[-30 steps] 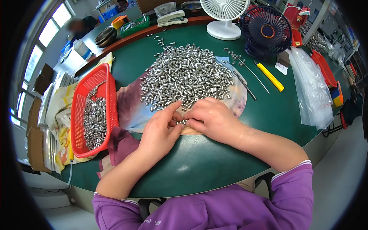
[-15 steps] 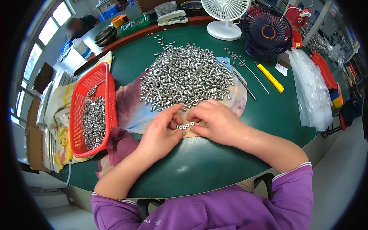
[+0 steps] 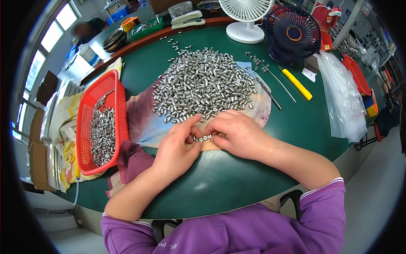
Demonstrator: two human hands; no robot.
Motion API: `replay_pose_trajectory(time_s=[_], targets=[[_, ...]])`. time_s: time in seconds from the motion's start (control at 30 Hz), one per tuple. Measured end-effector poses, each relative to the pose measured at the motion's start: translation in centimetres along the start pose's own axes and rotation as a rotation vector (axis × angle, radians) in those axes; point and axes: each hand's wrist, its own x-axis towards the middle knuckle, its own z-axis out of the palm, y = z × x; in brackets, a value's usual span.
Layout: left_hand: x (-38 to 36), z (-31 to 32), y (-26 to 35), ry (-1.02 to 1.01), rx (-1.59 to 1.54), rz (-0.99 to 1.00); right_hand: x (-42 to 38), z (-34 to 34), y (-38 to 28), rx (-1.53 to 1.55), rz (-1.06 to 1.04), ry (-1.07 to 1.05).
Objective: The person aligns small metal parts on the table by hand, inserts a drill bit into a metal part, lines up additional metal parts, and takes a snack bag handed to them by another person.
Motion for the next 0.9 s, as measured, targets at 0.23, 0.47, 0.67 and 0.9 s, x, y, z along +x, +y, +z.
replay_pose_trajectory(time_s=[0.23,0.47,0.67,0.9], targets=[[-0.03,-0.17,0.05,-0.012,0.018,0.025,0.01,-0.14,0.00,-0.014,-0.038,0.005],[-0.05,-0.55,0.34,-0.035,0.005,0.002,0.08,-0.64,-0.40,-0.071,0.013,-0.010],[-0.09,-0.87,0.19,-0.068,0.005,-0.018,0.04,-0.45,-0.15,-0.056,-0.027,0.053],[-0.07,-0.67,-0.35,-0.063,-0.001,-0.007,0.07,-0.26,-0.10,-0.057,-0.043,0.031]])
